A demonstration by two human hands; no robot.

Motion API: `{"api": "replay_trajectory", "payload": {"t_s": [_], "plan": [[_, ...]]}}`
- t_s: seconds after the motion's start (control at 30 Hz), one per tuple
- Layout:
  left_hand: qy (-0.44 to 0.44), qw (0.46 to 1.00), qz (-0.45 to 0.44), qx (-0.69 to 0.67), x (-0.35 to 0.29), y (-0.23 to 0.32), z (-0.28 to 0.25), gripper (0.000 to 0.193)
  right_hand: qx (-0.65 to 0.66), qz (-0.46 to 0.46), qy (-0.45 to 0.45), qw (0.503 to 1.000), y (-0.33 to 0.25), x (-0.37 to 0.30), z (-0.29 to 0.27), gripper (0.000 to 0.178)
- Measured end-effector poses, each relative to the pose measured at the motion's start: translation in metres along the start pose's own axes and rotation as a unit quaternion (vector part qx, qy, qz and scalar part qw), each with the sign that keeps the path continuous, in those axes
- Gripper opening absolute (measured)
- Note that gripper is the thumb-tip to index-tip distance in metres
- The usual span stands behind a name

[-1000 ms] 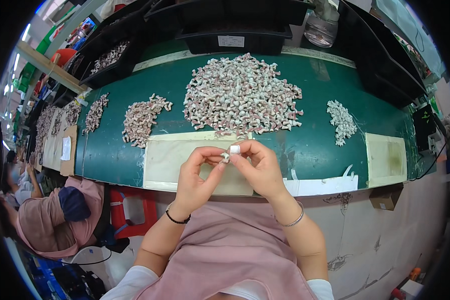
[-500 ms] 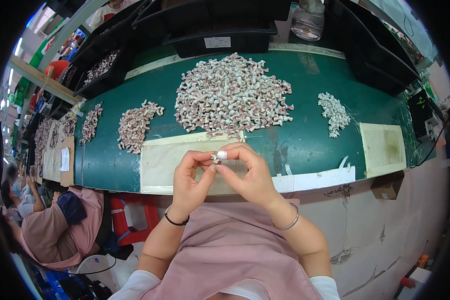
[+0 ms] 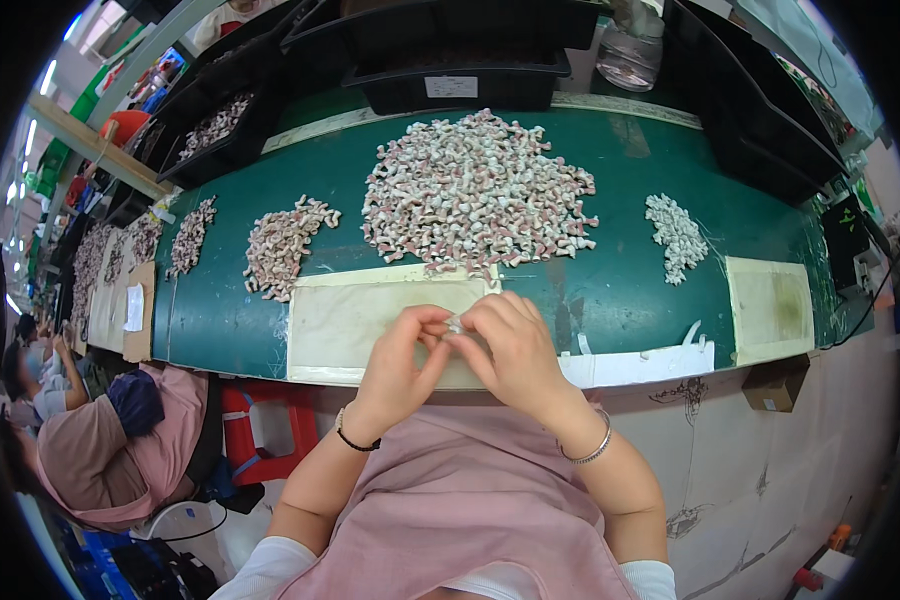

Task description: Sorting and inspecting small plastic components on a workbench in a manufacturing environment.

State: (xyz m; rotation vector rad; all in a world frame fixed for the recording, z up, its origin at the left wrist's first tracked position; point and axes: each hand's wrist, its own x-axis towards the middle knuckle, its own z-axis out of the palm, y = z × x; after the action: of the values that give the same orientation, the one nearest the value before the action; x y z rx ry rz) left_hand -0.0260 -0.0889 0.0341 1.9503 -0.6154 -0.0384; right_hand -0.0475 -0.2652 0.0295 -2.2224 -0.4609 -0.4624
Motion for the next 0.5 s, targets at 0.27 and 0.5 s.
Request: {"api": "replay_trajectory", "payload": {"t_s": [0.27,0.5], "plan": [[0.074,0.972,0.063,0.215,-0.009,-0.027,-0.048,0.022,-0.212,0.061,-0.011,0.975,0.03,0.019,-0.002,0.02],[0.233,0.896,-0.037,0.376,-0.008,-0.071,-0.121,0.016,-0.256,0.044,0.032,0.965,0.048,0.055,0.008,0.028]]}}
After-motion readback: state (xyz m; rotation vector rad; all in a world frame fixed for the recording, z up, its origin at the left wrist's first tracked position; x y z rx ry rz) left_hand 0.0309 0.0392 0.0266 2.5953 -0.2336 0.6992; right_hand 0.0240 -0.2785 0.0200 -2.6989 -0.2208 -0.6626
